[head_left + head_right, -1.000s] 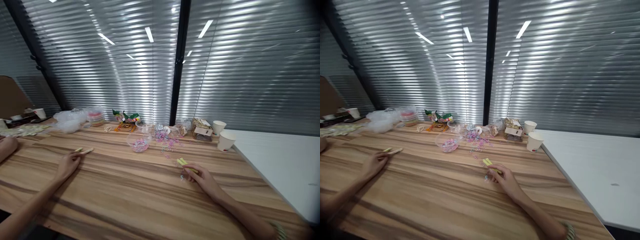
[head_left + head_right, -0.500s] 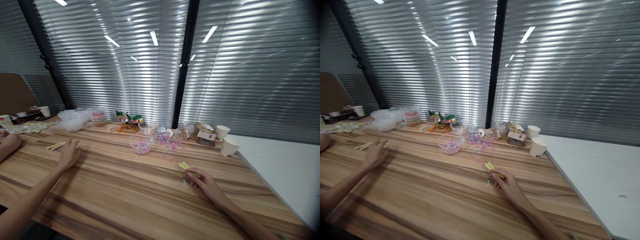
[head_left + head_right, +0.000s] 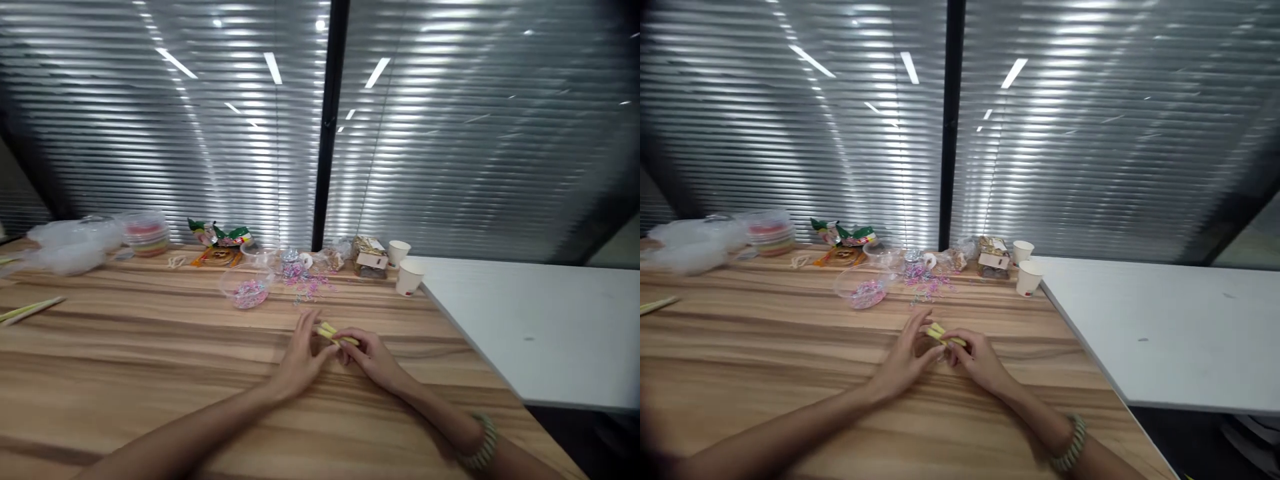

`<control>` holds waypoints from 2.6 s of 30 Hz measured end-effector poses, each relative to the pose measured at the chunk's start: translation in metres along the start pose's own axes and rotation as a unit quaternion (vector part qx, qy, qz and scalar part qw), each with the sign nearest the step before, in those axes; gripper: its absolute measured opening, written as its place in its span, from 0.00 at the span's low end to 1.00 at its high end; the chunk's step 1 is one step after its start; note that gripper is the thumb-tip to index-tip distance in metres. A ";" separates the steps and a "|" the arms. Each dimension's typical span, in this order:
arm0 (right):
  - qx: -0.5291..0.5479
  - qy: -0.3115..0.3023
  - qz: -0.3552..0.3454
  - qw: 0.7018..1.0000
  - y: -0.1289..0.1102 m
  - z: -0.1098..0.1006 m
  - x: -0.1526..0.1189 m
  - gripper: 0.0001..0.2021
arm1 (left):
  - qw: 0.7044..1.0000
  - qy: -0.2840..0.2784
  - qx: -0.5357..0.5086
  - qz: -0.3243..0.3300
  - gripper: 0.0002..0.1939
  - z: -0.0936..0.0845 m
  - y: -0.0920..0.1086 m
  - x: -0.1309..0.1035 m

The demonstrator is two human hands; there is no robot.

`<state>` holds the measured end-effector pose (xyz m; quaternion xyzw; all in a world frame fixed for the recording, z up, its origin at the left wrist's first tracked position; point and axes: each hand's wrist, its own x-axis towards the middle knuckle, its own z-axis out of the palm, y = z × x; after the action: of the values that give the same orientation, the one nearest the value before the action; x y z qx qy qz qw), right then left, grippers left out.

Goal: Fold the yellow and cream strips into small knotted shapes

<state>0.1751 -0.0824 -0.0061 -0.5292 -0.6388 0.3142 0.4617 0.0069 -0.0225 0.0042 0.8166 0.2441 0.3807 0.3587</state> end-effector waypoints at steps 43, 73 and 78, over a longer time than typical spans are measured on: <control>-0.063 0.062 -0.035 0.996 0.002 0.001 0.001 0.17 | 0.922 0.064 -0.296 -0.240 0.16 0.001 -0.012 0.017; -0.088 0.089 -0.036 0.991 -0.002 -0.005 -0.002 0.07 | 0.885 0.015 -0.377 -0.272 0.16 -0.001 -0.008 0.018; -0.069 0.089 -0.041 0.993 -0.002 -0.005 -0.002 0.07 | 0.861 0.021 -0.423 -0.282 0.16 -0.002 -0.008 0.019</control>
<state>0.1788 -0.0847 -0.0034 -0.5587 -0.6364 0.2016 0.4921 0.0149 -0.0038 0.0072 0.4744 0.2875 0.3469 0.7563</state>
